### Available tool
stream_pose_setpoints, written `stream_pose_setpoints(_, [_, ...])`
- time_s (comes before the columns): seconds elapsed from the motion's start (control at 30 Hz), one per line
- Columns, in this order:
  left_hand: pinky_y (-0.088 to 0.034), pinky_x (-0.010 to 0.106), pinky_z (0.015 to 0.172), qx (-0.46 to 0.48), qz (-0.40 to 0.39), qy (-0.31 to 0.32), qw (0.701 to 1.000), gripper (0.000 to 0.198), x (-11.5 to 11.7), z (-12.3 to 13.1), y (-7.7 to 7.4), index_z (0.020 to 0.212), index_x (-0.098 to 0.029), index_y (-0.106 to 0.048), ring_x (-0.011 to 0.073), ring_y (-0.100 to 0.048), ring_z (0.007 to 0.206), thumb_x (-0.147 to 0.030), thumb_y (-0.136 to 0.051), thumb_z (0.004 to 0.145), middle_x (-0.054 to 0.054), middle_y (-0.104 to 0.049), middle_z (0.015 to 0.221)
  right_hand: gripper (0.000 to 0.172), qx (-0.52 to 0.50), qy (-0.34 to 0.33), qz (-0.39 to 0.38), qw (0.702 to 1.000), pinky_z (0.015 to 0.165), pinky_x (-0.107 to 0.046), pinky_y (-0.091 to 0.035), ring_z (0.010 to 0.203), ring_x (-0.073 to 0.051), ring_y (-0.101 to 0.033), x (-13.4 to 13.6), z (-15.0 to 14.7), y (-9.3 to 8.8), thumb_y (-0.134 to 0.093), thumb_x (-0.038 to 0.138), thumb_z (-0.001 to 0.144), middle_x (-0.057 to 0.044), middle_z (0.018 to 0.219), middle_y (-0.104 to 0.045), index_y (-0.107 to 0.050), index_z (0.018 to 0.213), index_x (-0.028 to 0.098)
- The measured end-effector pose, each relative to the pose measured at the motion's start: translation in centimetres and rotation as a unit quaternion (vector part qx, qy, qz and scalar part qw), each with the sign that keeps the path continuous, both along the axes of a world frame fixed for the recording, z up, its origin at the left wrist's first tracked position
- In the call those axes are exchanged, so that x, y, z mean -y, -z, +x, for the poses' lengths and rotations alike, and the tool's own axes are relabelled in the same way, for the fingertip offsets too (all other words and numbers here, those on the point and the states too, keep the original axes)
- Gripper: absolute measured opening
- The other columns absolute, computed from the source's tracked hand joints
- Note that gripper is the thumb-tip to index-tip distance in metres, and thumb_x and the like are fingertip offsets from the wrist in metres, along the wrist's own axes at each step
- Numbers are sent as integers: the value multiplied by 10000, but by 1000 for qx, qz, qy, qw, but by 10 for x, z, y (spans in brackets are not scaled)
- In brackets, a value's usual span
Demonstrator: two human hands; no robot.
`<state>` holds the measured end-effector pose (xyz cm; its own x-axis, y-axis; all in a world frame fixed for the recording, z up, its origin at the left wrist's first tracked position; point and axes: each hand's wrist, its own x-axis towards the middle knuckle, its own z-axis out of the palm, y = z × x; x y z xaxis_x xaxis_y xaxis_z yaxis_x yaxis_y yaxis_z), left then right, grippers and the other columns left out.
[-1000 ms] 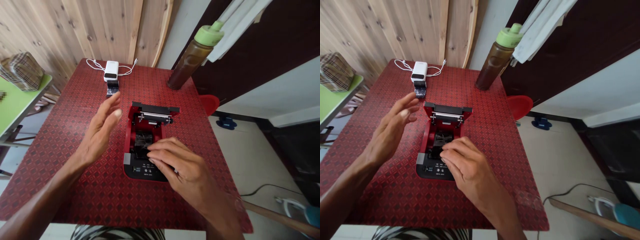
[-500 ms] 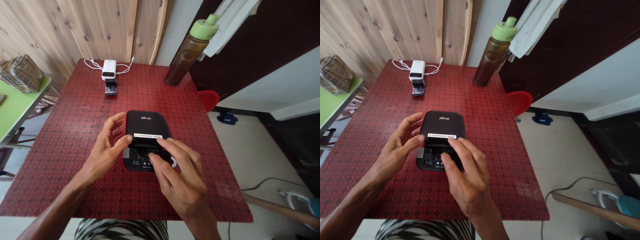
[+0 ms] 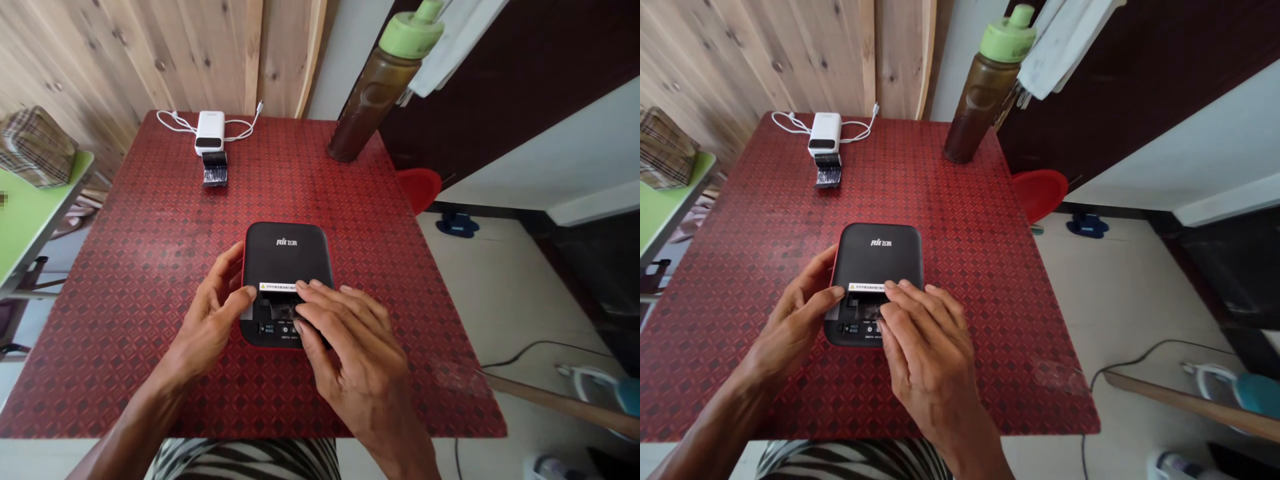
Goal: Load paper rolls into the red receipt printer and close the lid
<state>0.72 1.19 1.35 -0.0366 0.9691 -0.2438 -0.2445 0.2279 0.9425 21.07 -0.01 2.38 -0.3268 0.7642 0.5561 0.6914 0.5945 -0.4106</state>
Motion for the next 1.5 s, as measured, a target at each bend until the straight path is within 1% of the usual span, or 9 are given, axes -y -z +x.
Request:
stream_pose_setpoints(0.17, [-392,519,1395,-17,6,-8,1000,637,2,-3,8,1617,-295,-617,336,-504,1668,-380,-804,1014,77,-574,1774,189,-11,-14,-3,1000,1160,-454,-627,1239,-248,-847,0,2,1,-676,91,1086,-81,1291,-891,-730,1212,221])
stream_pose_setpoints(0.27, [-367,523,1409,-13,-1,-12,1000,639,7,-6,12,1610,-321,-639,332,-486,1679,-423,-840,1012,56,-590,1764,320,-40,-22,-8,999,1130,-488,-668,1309,-274,-816,5,6,3,-689,68,1066,-129,1355,-863,-712,1356,200])
stream_pose_setpoints(0.43, [-446,563,1353,20,-11,5,1000,631,21,-11,10,1604,-354,-669,387,-512,1659,-426,-845,1003,51,-591,1765,535,-114,59,15,992,1014,-525,-717,1219,-313,-833,22,17,12,-714,10,1003,-103,1314,-858,-713,1470,273])
stream_pose_setpoints(0.57, [-538,537,1261,19,-23,0,1000,651,22,-10,5,1597,-334,-672,397,-556,1616,-373,-855,973,65,-602,1752,513,-131,113,-1,985,974,-482,-726,1135,-305,-848,34,21,21,-735,24,997,-104,1276,-860,-736,1448,269])
stream_pose_setpoints(0.8, [-498,555,1278,22,-14,-26,999,599,23,-1,6,1583,-310,-677,400,-544,1612,-370,-814,1003,72,-634,1712,387,-112,139,-44,983,943,-446,-737,1099,-293,-861,42,14,26,-669,139,1083,-117,1247,-861,-720,1454,236])
stream_pose_setpoints(1.0, [-454,579,1332,38,-32,-55,997,591,25,7,7,1582,-317,-684,383,-568,1600,-313,-780,999,55,-661,1689,369,-116,138,-63,982,978,-434,-729,1117,-283,-860,39,15,30,-663,153,1087,-118,1253,-852,-703,1448,221])
stream_pose_setpoints(1.2, [-535,534,1275,40,-18,-68,997,586,25,11,10,1568,-308,-697,368,-623,1562,-296,-771,987,60,-690,1664,418,-136,135,-59,980,970,-427,-732,1096,-275,-863,39,15,33,-698,162,1070,-110,1267,-855,-684,1480,239])
stream_pose_setpoints(1.37, [-567,483,1238,9,-4,-49,999,595,29,4,21,1610,-355,-669,348,-643,1543,-315,-763,1024,35,-676,1684,417,-138,123,-59,981,981,-445,-725,1110,-280,-858,29,25,18,-725,154,1060,-105,1273,-859,-699,1463,257])
stream_pose_setpoints(1.5, [-595,453,1188,1,34,-27,999,577,29,-2,30,1615,-397,-669,354,-621,1566,-368,-768,1048,21,-629,1732,335,-42,43,9,998,1064,-452,-679,1160,-264,-835,-7,29,-7,-713,29,1049,-104,1257,-867,-751,1315,229])
